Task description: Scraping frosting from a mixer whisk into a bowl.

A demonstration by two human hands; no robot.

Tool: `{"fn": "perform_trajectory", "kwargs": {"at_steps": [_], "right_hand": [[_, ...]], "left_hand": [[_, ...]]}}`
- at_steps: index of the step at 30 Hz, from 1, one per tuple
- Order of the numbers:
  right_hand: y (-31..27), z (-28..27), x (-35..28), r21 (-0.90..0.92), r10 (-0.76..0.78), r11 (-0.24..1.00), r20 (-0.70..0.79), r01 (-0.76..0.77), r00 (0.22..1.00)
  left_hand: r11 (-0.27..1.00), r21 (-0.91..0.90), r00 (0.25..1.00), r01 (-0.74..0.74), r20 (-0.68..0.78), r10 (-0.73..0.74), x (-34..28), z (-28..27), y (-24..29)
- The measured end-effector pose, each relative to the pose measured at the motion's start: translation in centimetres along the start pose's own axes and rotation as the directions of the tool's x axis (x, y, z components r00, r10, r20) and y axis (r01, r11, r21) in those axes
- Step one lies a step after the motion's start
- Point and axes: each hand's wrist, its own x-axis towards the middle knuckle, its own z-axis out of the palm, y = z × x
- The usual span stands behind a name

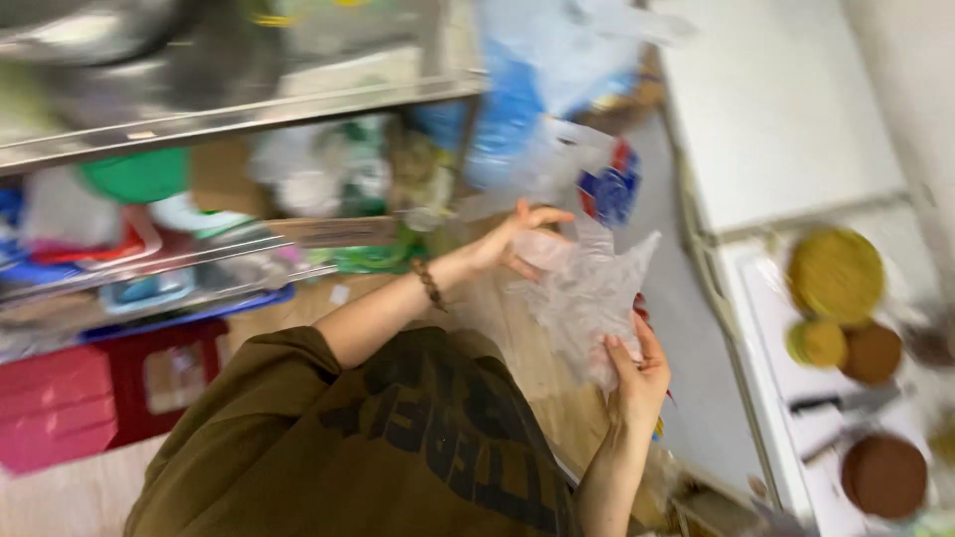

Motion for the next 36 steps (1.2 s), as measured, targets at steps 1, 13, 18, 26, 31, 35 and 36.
{"fn": "perform_trajectory", "kwargs": {"at_steps": [1,13,18,26,31,35,36], "right_hand": [[-0.1,-2.2,-0.6,0.054,-0.073,0.995,-0.158,0.082,0.985],[7.8,-23.6,-13.4,-0.017,-0.270,0.915,-0.769,0.404,0.579],[10.9,-21.4,-14.9,-0.041,-0.178,0.744,-0.974,0.667,0.138],[14.0,-18.3,-13.5,-0.060,0.177,0.701,-0.951,0.710,-0.254],[5.8,-16.3,-14.8,-0.466,-0.502,0.863,-0.835,-0.197,-0.226],[11.5,-17.5,-12.0,-0.157,-0.161,0.980,-0.987,-0.119,-0.017],[12.7,-17.9,-11.4,-0.075,-0.075,0.997,-0.997,-0.019,0.023]], "left_hand": [[0.996,-0.070,0.994,0.058,0.101,-0.051,1.5,0.7,-1.7],[0.852,0.519,0.970,-0.069,0.236,-0.065,25.6,17.2,-16.8],[0.875,0.463,0.899,0.144,0.308,-0.311,23.1,24.7,-27.0],[0.614,0.736,0.482,-0.285,0.664,-0.572,14.0,32.3,-30.9],[0.525,0.656,0.202,-0.542,0.709,-0.676,19.4,37.2,-26.4],[0.729,0.432,-0.012,-0.531,0.856,-0.517,19.6,35.6,-30.9],[0.753,0.525,-0.058,-0.398,0.804,-0.592,19.8,35.3,-32.0]]}}
